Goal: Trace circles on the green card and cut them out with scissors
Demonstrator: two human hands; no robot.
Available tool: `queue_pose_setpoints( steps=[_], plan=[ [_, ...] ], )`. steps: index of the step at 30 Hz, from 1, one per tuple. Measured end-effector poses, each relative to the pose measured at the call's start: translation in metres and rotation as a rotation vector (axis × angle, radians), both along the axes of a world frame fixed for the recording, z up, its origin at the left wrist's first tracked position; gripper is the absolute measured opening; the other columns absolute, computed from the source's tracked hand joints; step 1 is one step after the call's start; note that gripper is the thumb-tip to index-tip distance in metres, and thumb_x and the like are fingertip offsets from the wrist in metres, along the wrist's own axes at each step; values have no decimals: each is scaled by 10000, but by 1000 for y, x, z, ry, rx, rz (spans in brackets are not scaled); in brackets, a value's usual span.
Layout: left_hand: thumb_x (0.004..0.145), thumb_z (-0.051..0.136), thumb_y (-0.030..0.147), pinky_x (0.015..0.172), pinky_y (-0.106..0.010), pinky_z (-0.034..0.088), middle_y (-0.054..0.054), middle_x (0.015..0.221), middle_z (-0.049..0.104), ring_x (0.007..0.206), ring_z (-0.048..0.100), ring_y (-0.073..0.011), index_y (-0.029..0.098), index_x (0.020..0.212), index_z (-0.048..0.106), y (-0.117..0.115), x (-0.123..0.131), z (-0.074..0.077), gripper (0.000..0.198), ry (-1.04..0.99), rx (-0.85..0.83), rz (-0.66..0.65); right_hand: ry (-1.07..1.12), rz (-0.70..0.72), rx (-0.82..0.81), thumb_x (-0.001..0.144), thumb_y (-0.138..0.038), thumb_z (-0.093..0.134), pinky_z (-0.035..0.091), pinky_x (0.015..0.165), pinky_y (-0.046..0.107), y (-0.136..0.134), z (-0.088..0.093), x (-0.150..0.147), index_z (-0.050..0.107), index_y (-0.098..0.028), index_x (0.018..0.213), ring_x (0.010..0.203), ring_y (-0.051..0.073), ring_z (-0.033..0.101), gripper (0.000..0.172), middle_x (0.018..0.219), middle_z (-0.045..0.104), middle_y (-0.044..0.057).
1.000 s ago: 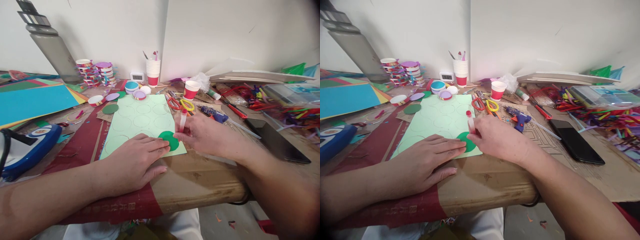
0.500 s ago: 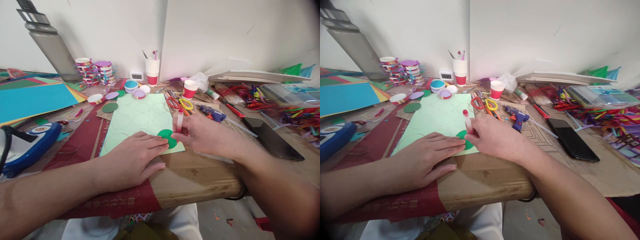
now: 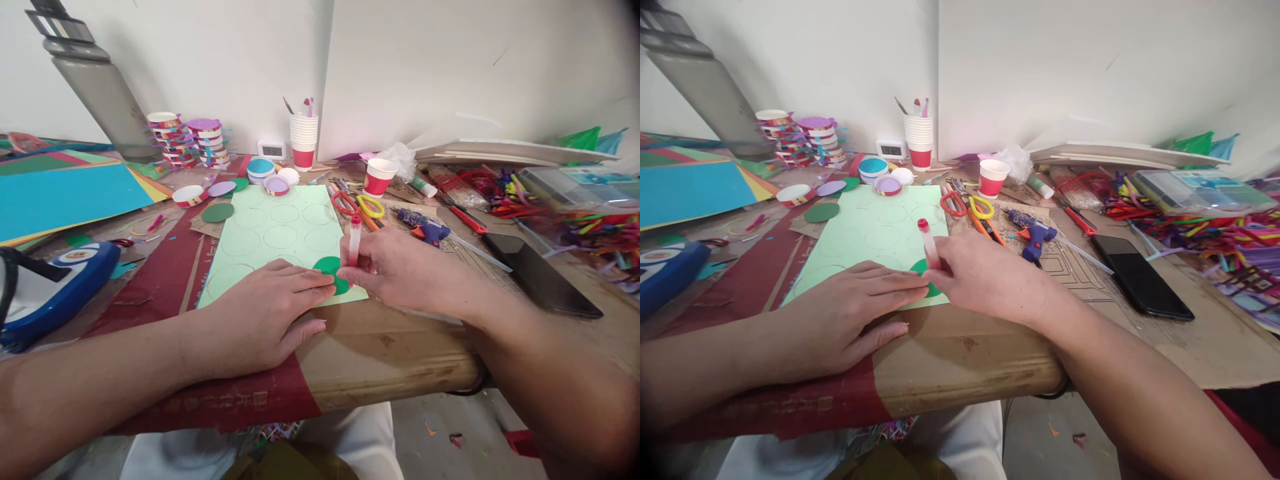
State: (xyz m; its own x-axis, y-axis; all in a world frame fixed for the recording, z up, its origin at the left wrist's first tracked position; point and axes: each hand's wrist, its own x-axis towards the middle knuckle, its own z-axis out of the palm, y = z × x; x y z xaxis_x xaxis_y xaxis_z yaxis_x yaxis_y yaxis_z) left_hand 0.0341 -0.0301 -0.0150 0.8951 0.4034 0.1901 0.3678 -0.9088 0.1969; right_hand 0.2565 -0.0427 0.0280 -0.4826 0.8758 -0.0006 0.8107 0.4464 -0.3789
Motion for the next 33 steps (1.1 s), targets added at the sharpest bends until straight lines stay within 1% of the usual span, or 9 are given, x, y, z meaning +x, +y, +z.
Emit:
queue_pose_setpoints(
  steps=[3,5,9,16,21,26,29,33],
  plan=[
    [933,530,287,1007,-425,448,-98,1311,654,1165,624,-249,206,1298,583,-2,0,2,378,-4,-21,12,0,-2,1,896,-197,574,307,590,258,0,0,0,608,-170,732,610,114,461,169,668,572,-2],
    [910,539,263,1001,-424,451,-106,1251,677,1120,638,-247,190,1262,583,-2,0,4,362,-6,-28,19,0,1,1,894,-199,578,300,582,259,-1,0,0,613,-173,743,604,112,459,157,671,579,-4],
    [886,525,210,1002,-414,445,-87,1167,702,1090,640,-238,202,1140,620,-2,0,6,272,-4,-28,-15,10,-1,-12,896,-214,579,286,561,260,-2,0,-1,605,-174,746,576,103,453,157,654,576,-15],
    [865,514,190,980,-395,447,-65,1097,711,1036,645,-229,208,1107,608,1,0,10,259,-7,-73,-10,9,-2,-14,911,-231,577,282,557,256,-4,1,-4,597,-171,763,577,100,457,161,649,574,-16],
    [817,503,141,912,-377,460,-64,1020,692,976,636,-227,189,1094,546,-1,0,11,285,-32,-109,53,25,9,-21,915,-231,592,274,554,256,-5,1,-6,604,-168,765,562,95,440,163,619,553,-25],
    [802,459,111,813,-347,462,-59,966,658,885,618,-217,187,1063,492,0,-1,11,274,-23,-136,123,35,13,15,922,-260,607,265,563,259,-5,-2,-7,598,-172,748,553,93,410,195,580,507,-41],
    [773,437,80,805,-345,455,-49,928,643,880,611,-222,193,1049,474,2,-1,12,300,14,-152,143,59,25,35,925,-278,614,262,567,259,-4,-5,-8,577,-175,726,552,90,395,227,577,496,-44],
    [737,428,52,820,-343,449,-44,920,631,898,604,-224,198,1035,463,3,-1,14,334,34,-171,152,73,23,26,931,-286,610,269,567,263,-5,-7,-9,608,-173,757,570,95,425,208,616,545,-29]
  ],
)
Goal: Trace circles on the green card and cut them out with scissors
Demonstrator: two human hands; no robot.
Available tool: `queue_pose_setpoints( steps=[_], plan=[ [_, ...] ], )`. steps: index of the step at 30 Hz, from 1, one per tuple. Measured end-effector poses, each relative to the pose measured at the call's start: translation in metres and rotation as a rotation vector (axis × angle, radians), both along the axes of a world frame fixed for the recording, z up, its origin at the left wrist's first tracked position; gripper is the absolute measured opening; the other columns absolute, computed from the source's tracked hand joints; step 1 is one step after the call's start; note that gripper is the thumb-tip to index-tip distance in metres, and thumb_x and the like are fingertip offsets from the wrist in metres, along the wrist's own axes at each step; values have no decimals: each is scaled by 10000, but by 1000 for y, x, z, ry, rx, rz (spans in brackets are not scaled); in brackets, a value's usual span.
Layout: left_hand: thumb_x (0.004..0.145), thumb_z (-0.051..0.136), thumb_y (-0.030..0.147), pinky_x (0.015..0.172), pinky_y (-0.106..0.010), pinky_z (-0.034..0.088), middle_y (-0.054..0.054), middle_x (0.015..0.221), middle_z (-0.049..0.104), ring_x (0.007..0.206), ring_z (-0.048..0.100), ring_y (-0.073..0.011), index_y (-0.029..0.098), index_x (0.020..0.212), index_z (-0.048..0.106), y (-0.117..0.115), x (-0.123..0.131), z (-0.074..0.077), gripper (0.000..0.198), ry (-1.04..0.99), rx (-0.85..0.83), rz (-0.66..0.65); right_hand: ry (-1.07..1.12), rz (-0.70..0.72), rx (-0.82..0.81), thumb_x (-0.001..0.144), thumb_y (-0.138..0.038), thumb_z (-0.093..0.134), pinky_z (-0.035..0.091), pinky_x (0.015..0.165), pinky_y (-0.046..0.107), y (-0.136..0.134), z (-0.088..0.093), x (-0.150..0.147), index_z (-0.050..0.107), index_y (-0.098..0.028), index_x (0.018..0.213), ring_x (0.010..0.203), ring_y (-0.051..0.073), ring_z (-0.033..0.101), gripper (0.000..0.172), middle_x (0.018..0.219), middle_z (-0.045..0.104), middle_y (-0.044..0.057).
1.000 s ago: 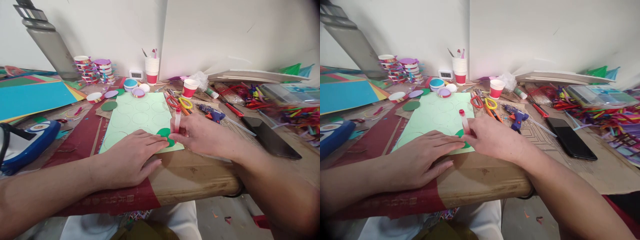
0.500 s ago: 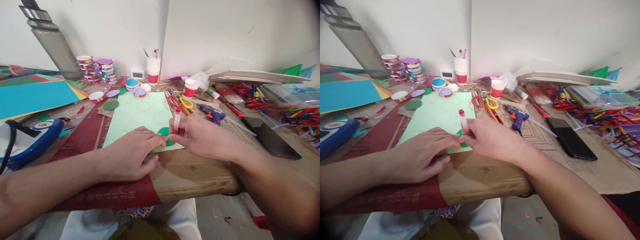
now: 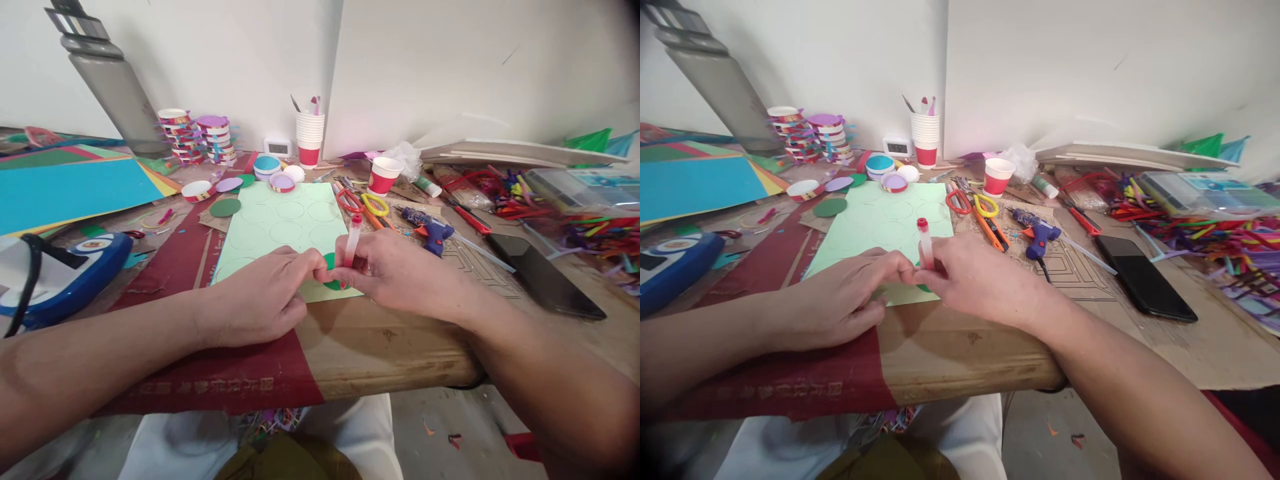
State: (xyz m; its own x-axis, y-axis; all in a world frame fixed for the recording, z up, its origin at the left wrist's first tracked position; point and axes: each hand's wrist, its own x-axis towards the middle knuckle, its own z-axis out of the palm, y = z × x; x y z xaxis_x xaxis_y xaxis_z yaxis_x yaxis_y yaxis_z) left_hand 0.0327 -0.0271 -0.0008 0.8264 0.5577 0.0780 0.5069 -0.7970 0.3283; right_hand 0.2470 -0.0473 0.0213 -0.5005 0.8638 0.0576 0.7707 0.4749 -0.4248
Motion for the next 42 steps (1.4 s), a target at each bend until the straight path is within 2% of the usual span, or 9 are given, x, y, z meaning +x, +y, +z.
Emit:
queue_pose_setpoints(
  steps=[7,12,25,32,35,39,42],
  plan=[
    [732,432,48,851,-346,444,-49,955,626,927,598,-221,198,1030,463,3,0,-2,335,-29,5,-25,43,-9,1,919,-257,621,301,575,260,-1,-3,-2,658,-176,810,591,102,473,141,643,590,-23],
    [729,439,53,853,-347,443,-48,930,623,941,595,-230,197,1021,466,3,0,-4,326,-13,19,-29,103,-2,-9,927,-280,611,308,565,258,0,-6,-3,650,-183,815,578,103,486,153,635,596,-27],
    [729,446,39,840,-326,448,-46,958,627,934,602,-218,198,980,467,2,1,-2,298,-37,3,-22,153,1,-37,924,-287,609,406,658,274,2,-10,-5,678,-190,847,741,158,601,142,765,688,19],
    [744,463,51,817,-325,459,-43,971,648,929,618,-215,202,996,477,1,1,-1,295,-51,-14,-6,247,-12,-66,907,-272,607,394,591,259,4,-4,2,655,-181,788,647,131,572,158,719,660,0],
    [791,481,86,859,-337,462,-54,1057,672,980,627,-212,199,1063,498,2,1,-5,296,-95,-5,-47,307,-79,-22,914,-269,594,398,587,264,10,-2,9,627,-187,773,628,133,564,166,702,635,-3],
    [833,496,139,929,-384,446,-75,1065,697,987,642,-228,185,1140,539,2,2,-11,313,-92,107,-136,403,-174,85,930,-290,574,448,633,278,16,-5,13,590,-187,772,679,153,606,189,759,650,24],
    [840,490,148,958,-398,437,-83,1094,698,1020,640,-232,192,1142,574,1,3,-14,317,-65,180,-188,422,-160,21,942,-281,545,470,636,273,16,-9,9,571,-188,792,689,154,638,179,776,653,25]
  ],
)
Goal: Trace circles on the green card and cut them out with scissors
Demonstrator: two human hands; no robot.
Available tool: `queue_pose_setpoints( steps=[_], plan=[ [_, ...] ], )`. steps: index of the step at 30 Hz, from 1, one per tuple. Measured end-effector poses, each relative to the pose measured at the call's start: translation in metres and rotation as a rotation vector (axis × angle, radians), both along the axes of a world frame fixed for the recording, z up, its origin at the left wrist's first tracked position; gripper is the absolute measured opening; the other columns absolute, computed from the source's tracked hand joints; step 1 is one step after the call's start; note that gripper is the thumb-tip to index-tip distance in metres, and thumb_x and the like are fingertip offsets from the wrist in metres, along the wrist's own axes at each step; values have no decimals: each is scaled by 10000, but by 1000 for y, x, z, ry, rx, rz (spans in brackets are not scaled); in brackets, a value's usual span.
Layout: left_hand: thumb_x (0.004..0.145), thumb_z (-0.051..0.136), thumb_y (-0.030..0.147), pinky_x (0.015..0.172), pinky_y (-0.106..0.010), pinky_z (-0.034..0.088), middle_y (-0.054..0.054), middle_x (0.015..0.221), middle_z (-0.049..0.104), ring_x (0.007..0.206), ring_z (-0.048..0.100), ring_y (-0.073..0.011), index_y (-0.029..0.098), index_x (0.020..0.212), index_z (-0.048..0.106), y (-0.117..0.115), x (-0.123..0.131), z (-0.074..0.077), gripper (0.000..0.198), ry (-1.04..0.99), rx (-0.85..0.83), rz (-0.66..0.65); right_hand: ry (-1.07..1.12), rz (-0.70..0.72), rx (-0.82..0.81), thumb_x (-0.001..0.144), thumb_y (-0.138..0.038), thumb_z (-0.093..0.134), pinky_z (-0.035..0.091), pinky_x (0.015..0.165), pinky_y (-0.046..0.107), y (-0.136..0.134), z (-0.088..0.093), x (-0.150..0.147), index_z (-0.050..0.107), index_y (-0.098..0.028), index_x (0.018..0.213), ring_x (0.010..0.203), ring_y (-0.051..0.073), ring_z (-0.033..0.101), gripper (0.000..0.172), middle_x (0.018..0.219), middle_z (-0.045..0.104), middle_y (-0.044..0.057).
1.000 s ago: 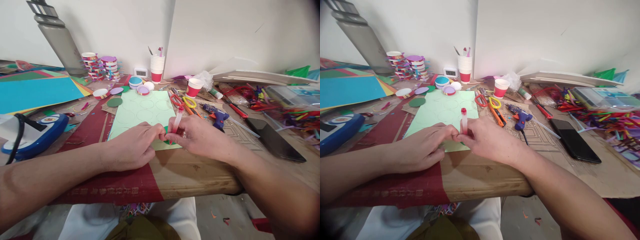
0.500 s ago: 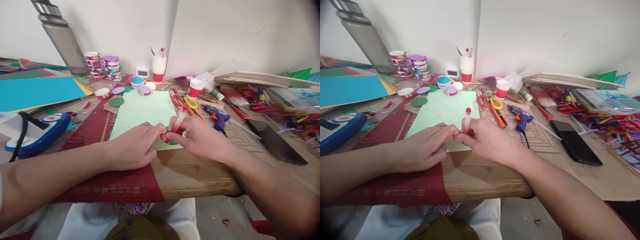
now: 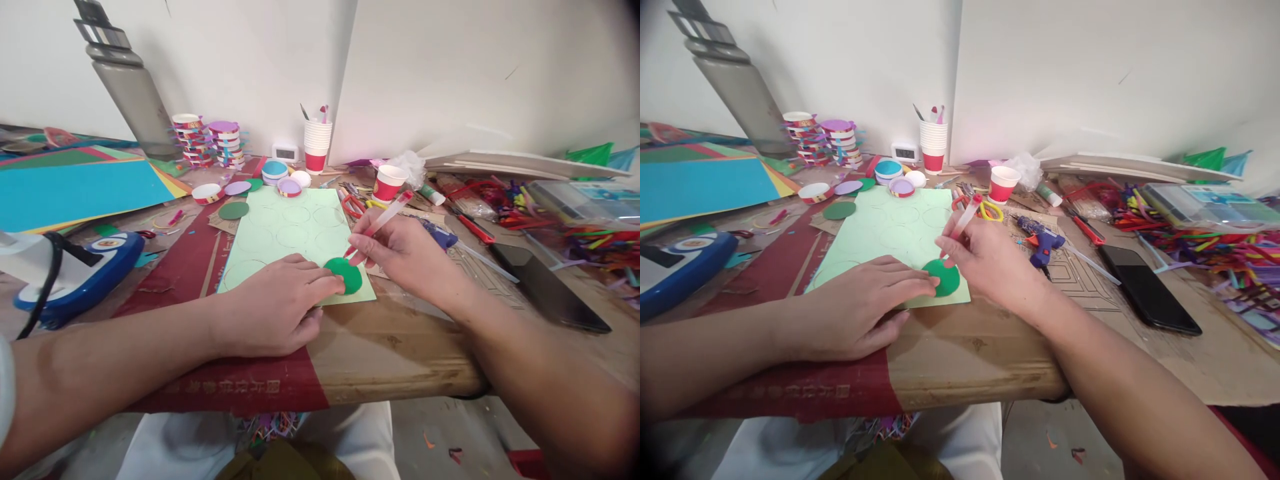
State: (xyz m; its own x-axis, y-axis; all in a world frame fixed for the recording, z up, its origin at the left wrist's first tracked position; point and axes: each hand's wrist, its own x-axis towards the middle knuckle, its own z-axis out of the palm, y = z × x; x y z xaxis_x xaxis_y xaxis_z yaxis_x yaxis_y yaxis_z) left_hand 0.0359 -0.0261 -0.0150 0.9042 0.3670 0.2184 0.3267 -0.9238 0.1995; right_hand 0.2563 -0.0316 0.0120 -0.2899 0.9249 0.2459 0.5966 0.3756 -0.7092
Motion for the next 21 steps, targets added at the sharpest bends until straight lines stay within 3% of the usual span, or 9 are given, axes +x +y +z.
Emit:
queue_pose_setpoints(
  steps=[3,9,21],
  plan=[
    [837,492,156,961,-398,438,-84,1109,696,1036,637,-230,200,1141,597,-1,1,-1,324,21,38,-19,-55,18,-21,938,-259,541,463,639,270,-2,-3,-4,567,-193,808,700,155,639,149,765,650,17],
    [822,507,169,947,-400,447,-93,1103,701,1019,638,-234,192,1146,616,-2,2,-1,343,32,65,-10,-230,14,113,925,-185,537,414,685,286,-3,-5,-8,576,-185,784,726,154,577,146,759,638,23],
    [803,522,155,937,-389,454,-101,1095,698,1008,639,-230,176,1137,620,-4,3,0,348,48,97,0,-8,27,19,945,-195,496,470,584,242,2,-15,-10,522,-190,801,689,151,690,146,770,630,17]
  ],
)
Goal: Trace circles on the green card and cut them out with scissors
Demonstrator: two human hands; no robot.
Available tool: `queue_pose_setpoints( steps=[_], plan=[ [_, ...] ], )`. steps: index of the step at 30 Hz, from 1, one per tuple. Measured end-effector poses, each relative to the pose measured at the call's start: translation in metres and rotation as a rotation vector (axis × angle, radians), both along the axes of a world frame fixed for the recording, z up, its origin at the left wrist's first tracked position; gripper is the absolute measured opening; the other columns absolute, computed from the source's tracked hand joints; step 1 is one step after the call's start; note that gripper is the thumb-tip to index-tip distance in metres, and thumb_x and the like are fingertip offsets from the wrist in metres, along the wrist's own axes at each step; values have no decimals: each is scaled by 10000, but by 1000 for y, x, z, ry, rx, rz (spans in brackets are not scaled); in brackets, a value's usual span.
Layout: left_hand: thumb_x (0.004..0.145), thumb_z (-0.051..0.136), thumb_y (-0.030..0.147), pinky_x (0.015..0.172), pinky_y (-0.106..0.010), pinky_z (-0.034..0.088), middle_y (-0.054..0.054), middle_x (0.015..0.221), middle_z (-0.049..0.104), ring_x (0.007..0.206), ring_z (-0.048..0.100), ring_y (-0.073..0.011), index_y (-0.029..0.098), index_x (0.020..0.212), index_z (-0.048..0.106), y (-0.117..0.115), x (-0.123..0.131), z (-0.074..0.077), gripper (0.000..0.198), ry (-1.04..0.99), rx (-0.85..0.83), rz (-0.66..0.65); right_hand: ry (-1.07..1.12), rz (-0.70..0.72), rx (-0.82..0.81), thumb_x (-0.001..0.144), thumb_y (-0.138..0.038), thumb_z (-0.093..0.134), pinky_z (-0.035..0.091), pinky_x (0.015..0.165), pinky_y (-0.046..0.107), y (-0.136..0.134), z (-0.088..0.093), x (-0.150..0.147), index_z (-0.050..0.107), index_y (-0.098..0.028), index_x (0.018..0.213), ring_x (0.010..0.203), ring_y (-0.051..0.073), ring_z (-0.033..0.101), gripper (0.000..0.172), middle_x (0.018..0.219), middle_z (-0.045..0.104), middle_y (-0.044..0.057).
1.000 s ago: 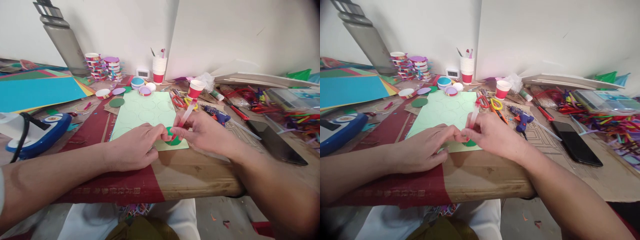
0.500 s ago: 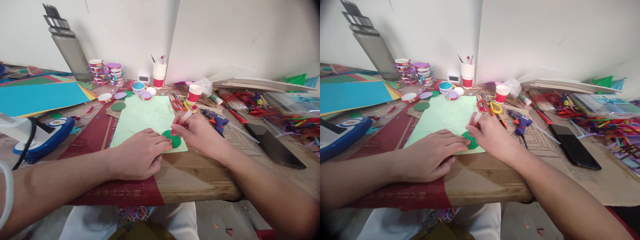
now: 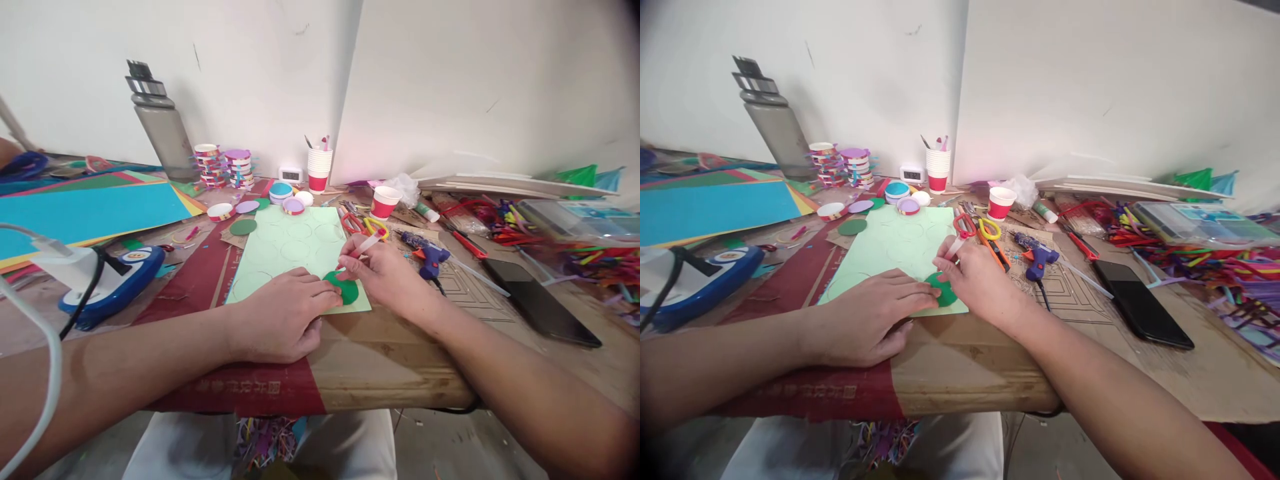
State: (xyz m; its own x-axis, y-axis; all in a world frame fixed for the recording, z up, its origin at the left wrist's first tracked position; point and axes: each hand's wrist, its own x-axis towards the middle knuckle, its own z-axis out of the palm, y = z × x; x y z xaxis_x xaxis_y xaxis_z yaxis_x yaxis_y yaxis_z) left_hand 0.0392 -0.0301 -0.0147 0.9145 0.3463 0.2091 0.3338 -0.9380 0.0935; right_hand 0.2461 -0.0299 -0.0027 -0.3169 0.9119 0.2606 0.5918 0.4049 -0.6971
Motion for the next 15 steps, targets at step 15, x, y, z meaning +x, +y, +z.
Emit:
queue_pose_setpoints(
  steps=[15],
  plan=[
    [880,516,242,913,-400,426,-128,1131,674,1058,601,-258,145,1064,672,-19,18,12,260,124,139,111,-153,-26,85,904,-164,536,437,683,280,0,0,-1,555,-191,799,704,150,609,110,729,651,12]
  ],
)
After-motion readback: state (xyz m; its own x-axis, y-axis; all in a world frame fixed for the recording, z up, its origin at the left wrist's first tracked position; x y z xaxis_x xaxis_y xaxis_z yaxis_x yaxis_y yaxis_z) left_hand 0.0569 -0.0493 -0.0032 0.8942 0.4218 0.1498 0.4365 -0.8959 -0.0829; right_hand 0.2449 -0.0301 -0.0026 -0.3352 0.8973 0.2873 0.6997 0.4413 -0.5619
